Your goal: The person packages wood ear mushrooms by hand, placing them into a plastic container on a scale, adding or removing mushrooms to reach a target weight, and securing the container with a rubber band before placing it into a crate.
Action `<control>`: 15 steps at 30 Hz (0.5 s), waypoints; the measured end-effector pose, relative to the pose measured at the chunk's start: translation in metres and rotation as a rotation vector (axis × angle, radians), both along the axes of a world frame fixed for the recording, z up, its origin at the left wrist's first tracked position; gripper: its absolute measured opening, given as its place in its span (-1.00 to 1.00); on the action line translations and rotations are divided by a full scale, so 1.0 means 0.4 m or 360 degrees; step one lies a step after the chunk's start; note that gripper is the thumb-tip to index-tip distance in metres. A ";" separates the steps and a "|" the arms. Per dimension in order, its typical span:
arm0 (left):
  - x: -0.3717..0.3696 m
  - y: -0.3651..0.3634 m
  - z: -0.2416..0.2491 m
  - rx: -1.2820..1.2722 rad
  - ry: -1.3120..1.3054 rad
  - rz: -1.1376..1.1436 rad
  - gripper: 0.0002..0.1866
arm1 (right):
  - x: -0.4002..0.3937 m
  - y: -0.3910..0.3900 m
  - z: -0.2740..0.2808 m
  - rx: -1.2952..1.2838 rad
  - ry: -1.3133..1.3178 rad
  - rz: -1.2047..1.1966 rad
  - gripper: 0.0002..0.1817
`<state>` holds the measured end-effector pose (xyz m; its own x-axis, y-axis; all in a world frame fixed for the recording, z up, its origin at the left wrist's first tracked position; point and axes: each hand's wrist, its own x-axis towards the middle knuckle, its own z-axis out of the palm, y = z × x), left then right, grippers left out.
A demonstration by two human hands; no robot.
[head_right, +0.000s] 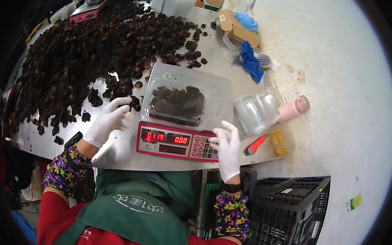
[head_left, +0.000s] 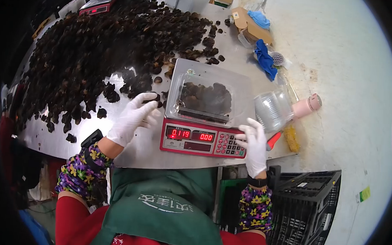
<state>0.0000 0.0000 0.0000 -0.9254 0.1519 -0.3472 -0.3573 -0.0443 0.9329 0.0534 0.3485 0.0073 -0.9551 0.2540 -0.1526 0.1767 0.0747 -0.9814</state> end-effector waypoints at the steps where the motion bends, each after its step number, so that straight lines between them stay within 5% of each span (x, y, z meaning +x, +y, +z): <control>1: 0.004 -0.021 -0.023 -0.0032 0.0055 0.0051 -0.68 | 0.020 0.013 0.012 0.0030 0.0074 -0.0076 -0.62; 7: -0.025 -0.131 -0.089 0.0014 0.0107 0.0297 -0.74 | 0.059 0.024 -0.033 -0.0105 0.0026 -0.0131 -0.70; 15: -0.068 -0.042 -0.031 0.0002 0.0161 0.0050 -0.69 | 0.045 -0.030 -0.005 -0.0064 0.0040 -0.0109 -0.64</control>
